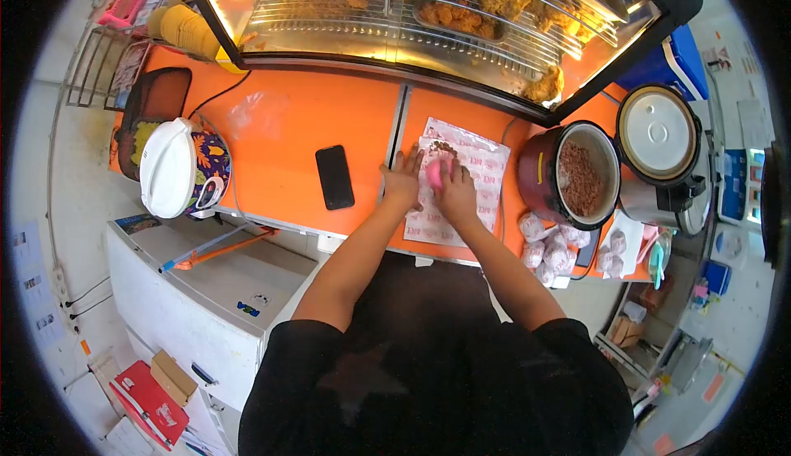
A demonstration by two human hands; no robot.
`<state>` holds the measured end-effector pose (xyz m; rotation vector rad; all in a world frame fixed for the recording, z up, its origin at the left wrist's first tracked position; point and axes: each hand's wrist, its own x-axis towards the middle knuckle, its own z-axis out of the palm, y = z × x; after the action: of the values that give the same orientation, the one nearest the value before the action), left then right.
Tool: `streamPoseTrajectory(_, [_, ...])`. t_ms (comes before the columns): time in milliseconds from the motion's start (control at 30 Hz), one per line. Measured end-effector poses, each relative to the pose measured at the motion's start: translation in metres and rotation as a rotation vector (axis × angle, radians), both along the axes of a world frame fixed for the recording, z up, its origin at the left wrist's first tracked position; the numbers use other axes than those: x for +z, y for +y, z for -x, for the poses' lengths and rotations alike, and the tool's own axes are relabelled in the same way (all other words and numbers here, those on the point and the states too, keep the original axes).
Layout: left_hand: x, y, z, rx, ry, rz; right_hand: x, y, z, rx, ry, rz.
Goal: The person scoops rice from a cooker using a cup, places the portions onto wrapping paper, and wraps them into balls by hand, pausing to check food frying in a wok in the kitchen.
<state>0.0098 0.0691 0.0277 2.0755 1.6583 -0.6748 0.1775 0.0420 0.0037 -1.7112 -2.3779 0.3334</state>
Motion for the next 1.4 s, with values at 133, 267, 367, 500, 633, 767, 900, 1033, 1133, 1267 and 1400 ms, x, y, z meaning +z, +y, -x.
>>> streamPoseTrajectory(133, [-0.003, 0.003, 0.000, 0.010, 0.012, 0.007, 0.001, -0.039, -0.018, 0.064, 0.029, -0.047])
streamPoseTrajectory(267, [0.002, -0.001, 0.005, -0.007, -0.050, -0.005, 0.009, -0.045, -0.027, 0.082, 0.083, 0.018])
streamPoseTrajectory(367, [0.000, -0.001, 0.013, -0.041, -0.094, -0.022, 0.022, -0.031, -0.034, -0.001, 0.240, 0.043])
streamPoseTrajectory(500, [0.001, 0.014, 0.031, 0.066, -0.299, 0.050, 0.050, 0.022, -0.046, -0.221, 0.407, 0.181])
streamPoseTrajectory(633, [-0.014, 0.018, 0.029, 0.149, -0.391, -0.066, 0.032, 0.082, -0.030, -0.151, 0.178, 0.224])
streamPoseTrajectory(767, [-0.015, 0.021, 0.025, 0.135, -0.337, -0.085, 0.029, 0.090, -0.014, 0.011, -0.019, 0.218])
streamPoseTrajectory(900, [-0.021, 0.012, 0.025, 0.148, -0.382, -0.140, 0.034, 0.057, -0.030, 0.169, -0.016, 0.323])
streamPoseTrajectory(1033, [-0.012, 0.015, 0.018, 0.090, -0.240, -0.059, 0.036, 0.011, -0.038, 0.230, -0.050, 0.215])
streamPoseTrajectory(1133, [0.011, 0.009, 0.015, -0.003, -0.146, -0.025, 0.034, -0.009, -0.029, 0.200, -0.074, 0.163])
streamPoseTrajectory(1267, [-0.007, 0.006, 0.011, -0.061, -0.086, -0.074, 0.011, -0.034, -0.029, 0.176, -0.097, 0.054])
streamPoseTrajectory(1400, [0.006, 0.004, 0.005, -0.055, -0.040, -0.037, 0.007, -0.046, -0.043, 0.130, -0.077, 0.061])
